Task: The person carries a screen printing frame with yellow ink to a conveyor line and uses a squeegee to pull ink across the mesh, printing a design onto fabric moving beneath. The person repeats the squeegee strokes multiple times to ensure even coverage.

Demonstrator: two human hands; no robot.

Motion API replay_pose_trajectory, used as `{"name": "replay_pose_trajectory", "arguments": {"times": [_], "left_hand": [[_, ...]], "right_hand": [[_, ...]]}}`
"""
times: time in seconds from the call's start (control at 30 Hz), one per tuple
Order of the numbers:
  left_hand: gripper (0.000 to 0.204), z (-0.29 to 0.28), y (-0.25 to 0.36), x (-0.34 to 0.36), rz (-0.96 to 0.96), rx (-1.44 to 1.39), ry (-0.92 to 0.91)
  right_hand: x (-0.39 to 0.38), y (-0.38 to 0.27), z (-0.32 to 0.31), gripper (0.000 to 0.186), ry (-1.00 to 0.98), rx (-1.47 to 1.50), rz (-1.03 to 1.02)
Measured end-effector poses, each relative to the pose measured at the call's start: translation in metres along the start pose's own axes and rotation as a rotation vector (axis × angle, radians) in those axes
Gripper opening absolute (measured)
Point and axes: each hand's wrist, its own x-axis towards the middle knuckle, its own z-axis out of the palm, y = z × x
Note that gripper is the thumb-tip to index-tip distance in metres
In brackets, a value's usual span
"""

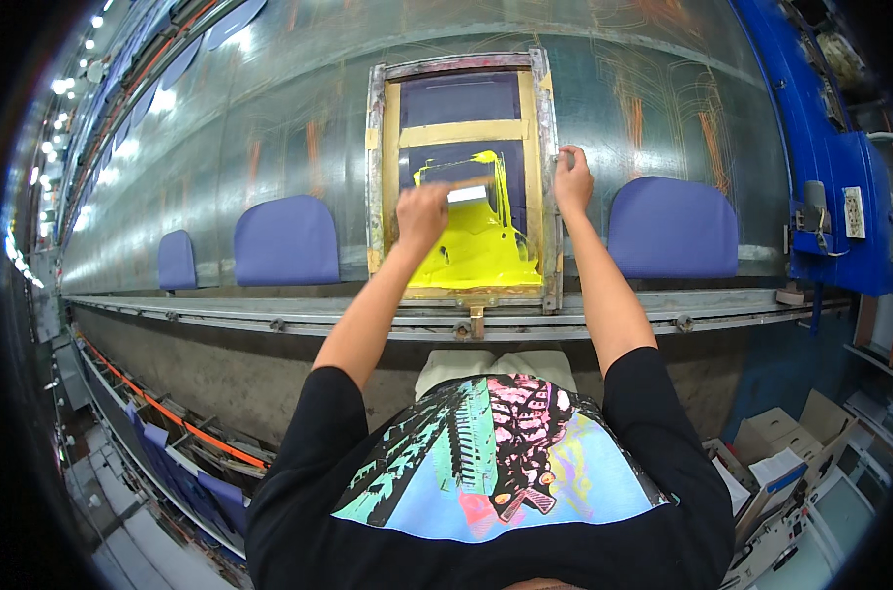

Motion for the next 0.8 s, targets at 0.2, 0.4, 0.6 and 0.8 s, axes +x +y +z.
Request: {"name": "replay_pose_trajectory", "arguments": {"times": [0.2, 0.4, 0.6, 0.8], "left_hand": [[0.030, 0.002, -0.008, 0.044, 0.040, 0.127, -0.002], [0.034, 0.014, 0.025, -0.065, 0.095, 0.028, -0.058], [0.035, -0.013, 0.022, -0.111, 0.113, -0.056, -0.072], [0.048, 0.009, -0.001, -0.115, -0.347, -0.116, 0.023]], "right_hand": [[0.006, -0.016, 0.003, 0.019, -0.024, 0.035, -0.019], [-0.002, 0.014, 0.009, 0.020, -0.027, 0.036, 0.010], [-0.002, 0.022, 0.043, 0.038, -0.122, 0.149, 0.041], [-0.006, -0.017, 0.075, 0.026, 0.031, 0.086, -0.147]]}}
